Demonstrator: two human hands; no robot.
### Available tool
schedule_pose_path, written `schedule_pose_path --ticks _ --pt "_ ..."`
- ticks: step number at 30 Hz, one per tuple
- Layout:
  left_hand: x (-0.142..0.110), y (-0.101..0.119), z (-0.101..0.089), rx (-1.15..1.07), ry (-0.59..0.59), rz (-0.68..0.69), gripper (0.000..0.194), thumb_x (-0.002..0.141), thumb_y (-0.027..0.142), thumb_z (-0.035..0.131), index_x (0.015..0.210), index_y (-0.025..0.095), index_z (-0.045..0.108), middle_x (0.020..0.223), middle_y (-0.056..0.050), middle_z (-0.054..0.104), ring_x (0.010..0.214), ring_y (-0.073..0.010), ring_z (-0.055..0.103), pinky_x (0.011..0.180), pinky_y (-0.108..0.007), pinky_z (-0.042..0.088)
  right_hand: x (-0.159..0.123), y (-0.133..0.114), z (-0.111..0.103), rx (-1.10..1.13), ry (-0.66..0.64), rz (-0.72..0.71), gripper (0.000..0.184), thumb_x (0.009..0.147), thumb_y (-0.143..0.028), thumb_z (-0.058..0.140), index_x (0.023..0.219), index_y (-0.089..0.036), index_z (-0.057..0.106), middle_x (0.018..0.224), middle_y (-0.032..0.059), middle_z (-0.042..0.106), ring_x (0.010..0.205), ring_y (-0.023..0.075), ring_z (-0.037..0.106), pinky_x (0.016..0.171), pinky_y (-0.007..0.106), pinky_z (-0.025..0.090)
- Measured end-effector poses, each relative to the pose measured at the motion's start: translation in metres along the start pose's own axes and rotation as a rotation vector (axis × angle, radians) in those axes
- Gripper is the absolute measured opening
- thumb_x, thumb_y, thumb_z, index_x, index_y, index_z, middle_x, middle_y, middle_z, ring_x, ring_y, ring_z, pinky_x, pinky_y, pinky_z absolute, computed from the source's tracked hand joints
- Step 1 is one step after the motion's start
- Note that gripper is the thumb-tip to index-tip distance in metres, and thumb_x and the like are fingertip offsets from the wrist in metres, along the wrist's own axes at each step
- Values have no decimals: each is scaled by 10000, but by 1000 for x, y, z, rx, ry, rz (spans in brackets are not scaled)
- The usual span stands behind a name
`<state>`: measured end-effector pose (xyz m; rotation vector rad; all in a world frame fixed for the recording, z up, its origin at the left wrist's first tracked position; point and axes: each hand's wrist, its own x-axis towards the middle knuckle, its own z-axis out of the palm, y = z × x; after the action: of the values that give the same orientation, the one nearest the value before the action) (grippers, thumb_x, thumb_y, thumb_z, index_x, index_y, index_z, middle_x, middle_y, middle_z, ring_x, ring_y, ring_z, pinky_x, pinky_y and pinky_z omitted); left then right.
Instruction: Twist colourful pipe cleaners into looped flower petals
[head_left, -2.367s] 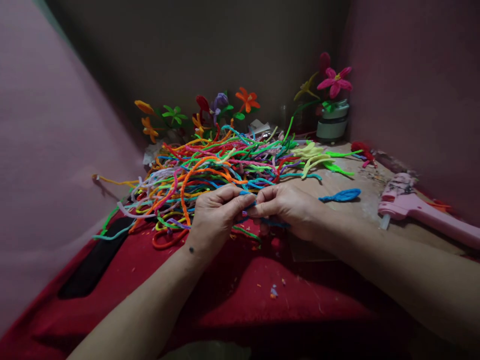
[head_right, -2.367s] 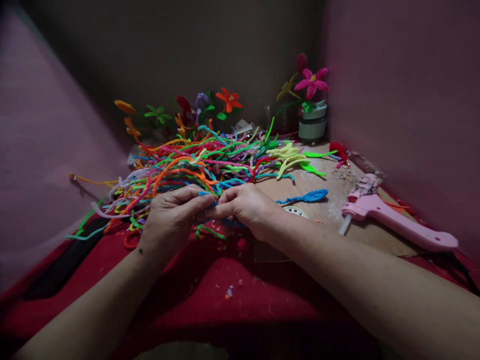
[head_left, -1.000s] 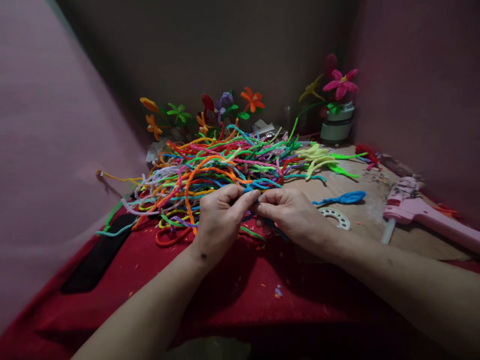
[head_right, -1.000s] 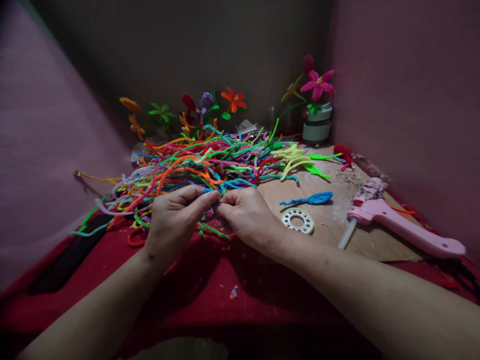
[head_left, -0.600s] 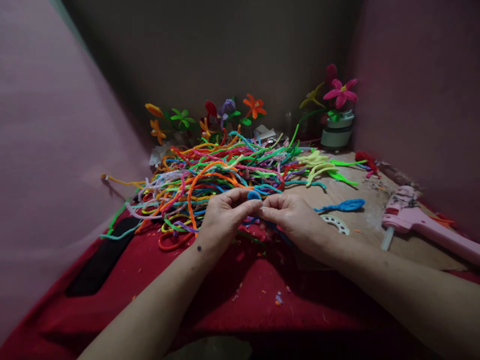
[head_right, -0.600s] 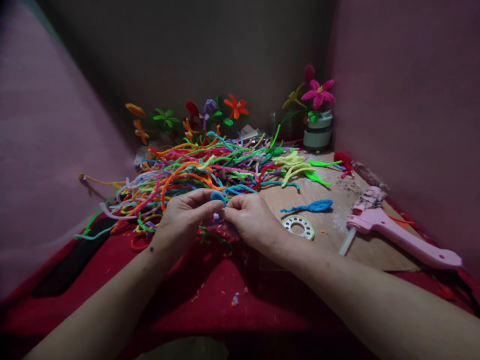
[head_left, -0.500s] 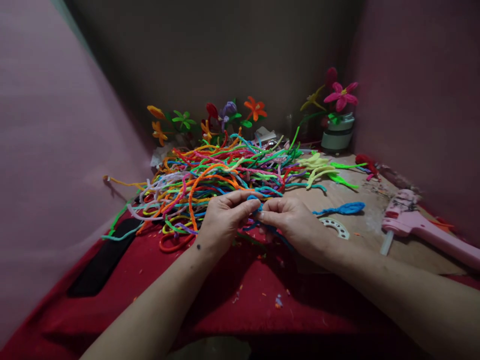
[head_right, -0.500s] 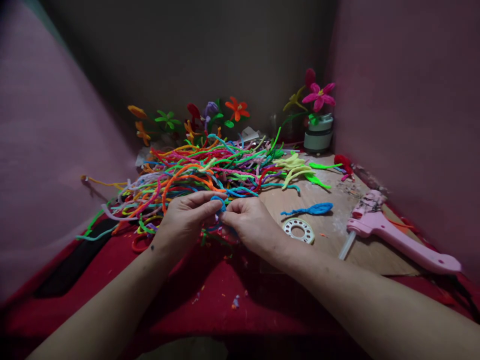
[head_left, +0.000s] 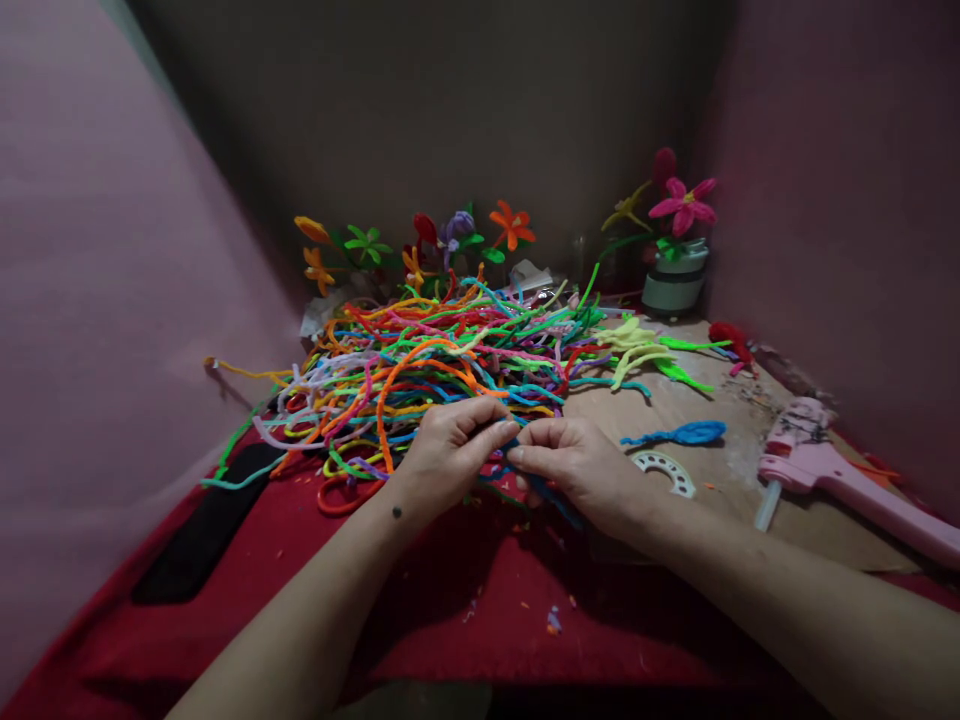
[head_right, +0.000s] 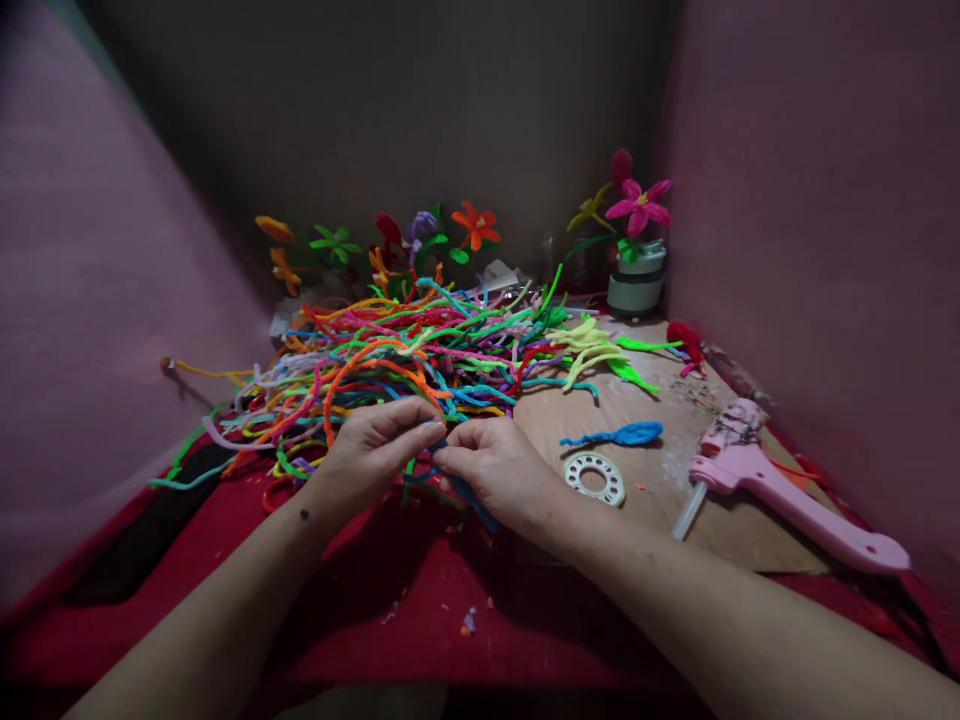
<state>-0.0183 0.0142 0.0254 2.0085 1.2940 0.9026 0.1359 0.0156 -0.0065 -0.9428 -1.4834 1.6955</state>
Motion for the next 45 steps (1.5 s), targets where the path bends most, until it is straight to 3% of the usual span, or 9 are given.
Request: schedule_pose_path --ticks 4,8,13,18,26,33,35,41,45 --pt "2 3 -4 159 -38 102 183 797 217 522 649 130 588 584 34 489 554 -68 422 554 -188 338 -1 2 0 13 37 29 182 727 -277 567 600 -154 524 499 -33 506 439 69 413 447 210 296" --pt "7 9 -8 56 -100 -44 181 762 234 554 623 126 597 553 32 486 543 -73 417 516 -184 331 -1 3 0 18 53 16 209 729 -290 576 586 -152 510 493 -39 486 435 62 392 441 207 284" --pt "16 4 -6 -431 -110 -303 227 748 338 586 649 134 574 503 41 468 386 -42 355 376 -173 250 0 -3 -2 16 120 -49 224 725 -306 581 582 -152 502 512 -32 492 447 68 387 443 216 284" --pt "19 -11 -5 -791 -154 -335 205 748 320 610 835 135 610 581 23 525 391 -29 404 391 -159 290 0 -6 -4 91 107 -1 214 725 -308 569 588 -158 500 506 -20 511 426 78 400 455 232 312" --pt "15 1 -10 -388 -168 -225 138 759 274 575 780 140 602 538 50 460 452 -45 375 427 -158 291 -1 -9 -5 -74 103 -16 223 717 -261 556 539 -167 462 466 -41 450 444 80 384 470 239 272" --pt "10 6 4 105 132 22 99 755 191 533 686 155 595 595 11 552 545 -88 464 536 -204 365 2 -2 -6 -134 119 -99 234 713 -286 567 546 -167 454 490 -53 389 478 78 342 478 236 256" --pt "10 6 4 65 156 17 90 740 190 550 668 161 595 588 12 554 534 -86 465 530 -202 367 2 -1 -6 -129 113 -106 233 715 -291 568 554 -167 453 499 -52 388 483 77 336 479 234 256" --pt "14 3 -10 -579 -74 -342 193 731 337 598 716 149 556 526 45 480 358 -27 312 357 -163 231 0 -6 -5 -33 90 -63 253 695 -296 586 537 -173 431 476 -53 393 454 74 328 469 243 238" --pt "12 1 -9 -584 -107 -399 234 689 360 648 742 139 591 533 48 466 383 -23 327 376 -158 227 2 -6 -6 -14 124 -61 259 683 -314 607 538 -166 451 479 -51 415 457 72 342 473 238 248"
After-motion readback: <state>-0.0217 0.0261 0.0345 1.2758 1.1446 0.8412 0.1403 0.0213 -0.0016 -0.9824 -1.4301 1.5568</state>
